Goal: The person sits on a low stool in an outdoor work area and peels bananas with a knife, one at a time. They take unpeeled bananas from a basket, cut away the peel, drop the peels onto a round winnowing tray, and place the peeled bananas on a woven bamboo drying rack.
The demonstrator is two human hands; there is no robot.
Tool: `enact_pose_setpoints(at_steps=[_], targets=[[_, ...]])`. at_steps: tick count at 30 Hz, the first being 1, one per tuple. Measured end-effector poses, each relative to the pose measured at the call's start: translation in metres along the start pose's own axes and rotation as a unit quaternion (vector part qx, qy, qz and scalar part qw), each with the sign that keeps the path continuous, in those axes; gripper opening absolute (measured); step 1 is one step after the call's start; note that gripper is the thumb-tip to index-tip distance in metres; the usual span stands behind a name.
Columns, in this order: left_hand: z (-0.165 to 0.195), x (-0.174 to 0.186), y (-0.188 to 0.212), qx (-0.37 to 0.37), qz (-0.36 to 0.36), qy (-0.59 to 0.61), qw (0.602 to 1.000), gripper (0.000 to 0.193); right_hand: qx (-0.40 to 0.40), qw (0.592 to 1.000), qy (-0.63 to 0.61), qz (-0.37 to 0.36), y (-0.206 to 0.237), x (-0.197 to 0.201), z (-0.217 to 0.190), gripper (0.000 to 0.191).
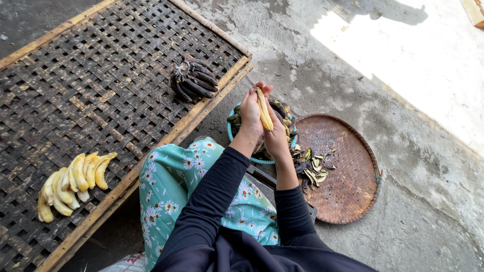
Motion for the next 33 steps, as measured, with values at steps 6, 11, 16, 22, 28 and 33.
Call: enact_pose_setpoints(at_steps=[6, 11, 16, 22, 28, 33], targets=[[0.072, -0.011, 0.018, -0.009, -0.090, 0.133, 0.987, 0.036, -0.059, 0.894, 0.443, -0.025, -0.017, -0.035, -0.069, 0.056], [0.145, 0.035, 0.032, -0.023, -0.068, 0.020, 0.997, 0.041, 0.184, 0.783, 0.592, -0.036, -0.019, -0.115, -0.137, 0.072], [0.244, 0.161, 0.057, -0.114, 0.086, -0.050, 0.989, 0.034, 0.243, 0.833, 0.494, -0.053, -0.033, -0.183, -0.146, 0.078], [0.418, 0.308, 0.189, -0.124, 0.491, -0.705, 0.497, 0.028, 0.252, 0.939, 0.230, -0.039, -0.048, -0.176, -0.122, 0.070], [0.471, 0.373, 0.229, 0.061, 0.520, -0.804, 0.282, 0.026, 0.087, 0.986, 0.105, 0.092, -0.067, -0.100, -0.068, 0.058], [0.451, 0.322, 0.158, -0.081, 0.480, -0.863, 0.137, 0.056, 0.071, 0.964, 0.007, 0.254, -0.070, -0.035, -0.055, 0.050]])
Point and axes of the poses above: each hand's wrist, its own y-axis away from the middle knuckle, its own x-axis out of the back of the hand, z = x × y, the point moved 7 cm from there along -y, towards the middle knuckle, and after that the axes turned 8 degrees about -y, right-handed, at the moved point
